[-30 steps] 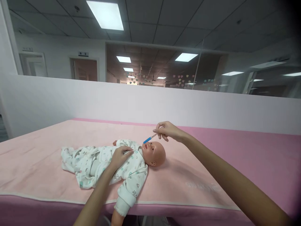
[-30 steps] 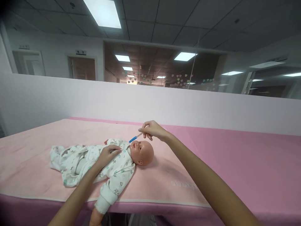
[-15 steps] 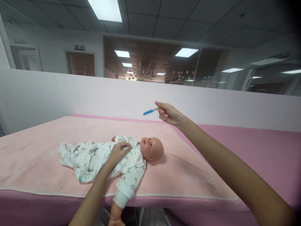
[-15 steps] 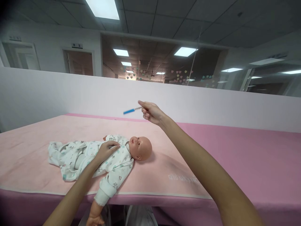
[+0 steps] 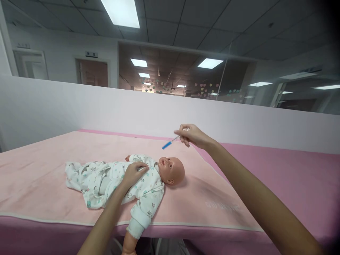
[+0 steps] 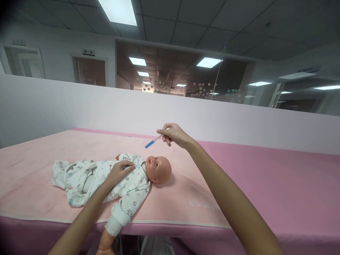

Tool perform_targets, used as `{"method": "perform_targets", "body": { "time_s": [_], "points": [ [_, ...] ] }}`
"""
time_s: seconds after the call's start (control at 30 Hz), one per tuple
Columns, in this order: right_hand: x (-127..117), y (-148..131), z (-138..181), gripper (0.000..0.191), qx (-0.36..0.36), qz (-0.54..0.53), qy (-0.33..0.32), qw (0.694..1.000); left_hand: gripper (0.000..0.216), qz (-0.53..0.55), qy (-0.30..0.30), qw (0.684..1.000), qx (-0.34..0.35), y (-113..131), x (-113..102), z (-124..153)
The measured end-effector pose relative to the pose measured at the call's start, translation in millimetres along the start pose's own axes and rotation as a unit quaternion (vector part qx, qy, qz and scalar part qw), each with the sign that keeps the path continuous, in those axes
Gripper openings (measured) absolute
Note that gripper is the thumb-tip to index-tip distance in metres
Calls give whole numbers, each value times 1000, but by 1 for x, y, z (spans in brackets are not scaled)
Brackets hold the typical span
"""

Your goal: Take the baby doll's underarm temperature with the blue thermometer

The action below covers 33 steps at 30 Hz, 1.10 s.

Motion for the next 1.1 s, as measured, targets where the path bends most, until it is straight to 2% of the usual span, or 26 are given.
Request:
{"method": "perform_targets", "body": {
  "time_s": [0.17,0.27,0.4,0.47,0.57,0.63,0.7,0.83,0.93,1.0,1.1],
  "points": [
    [9,7,0,39,17,-47,11,999,18,2,-6,1000,-5,2,0,1],
    [22,17,-2,39,53,-28,-15,998,19,2,-4,1000,-5,1,0,1],
    [31,13,-2,38,57,28,-35,997,19,1,1,1000,-4,-2,0,0],
    [33,6,-3,36,42,17,-51,998,20,1,4,1000,-4,-4,0,0],
    [22,-1,-10,34,5,39,18,999,20,1,2,1000,-2,-4,0,0],
    [18,6,-16,35,30,110,44,993,20,0,3,1000,-1,-3,0,0],
    [19,12,-21,36,52,145,41,987,20,0,6,1000,-4,-4,0,0],
    [17,4,-22,39,34,123,64,990,20,2,3,1000,-10,-5,0,0],
    [18,6,-19,39,52,136,52,988,18,5,5,1000,-11,-4,0,0],
    [18,12,-18,37,58,173,41,982,17,7,5,1000,-13,-5,0,0],
    [12,12,-22,36,9,260,66,963,19,11,0,1000,-12,-7,0,0]
  ]
}}
Point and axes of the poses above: each hand's wrist, its own z-axis away from the middle knuckle, its own x-axis out of the palm, y = z × x, the point moved 8 cm from there along -z, towards the middle knuckle, and after that the axes turned 2 degrees about z, right-handed, at the moved point
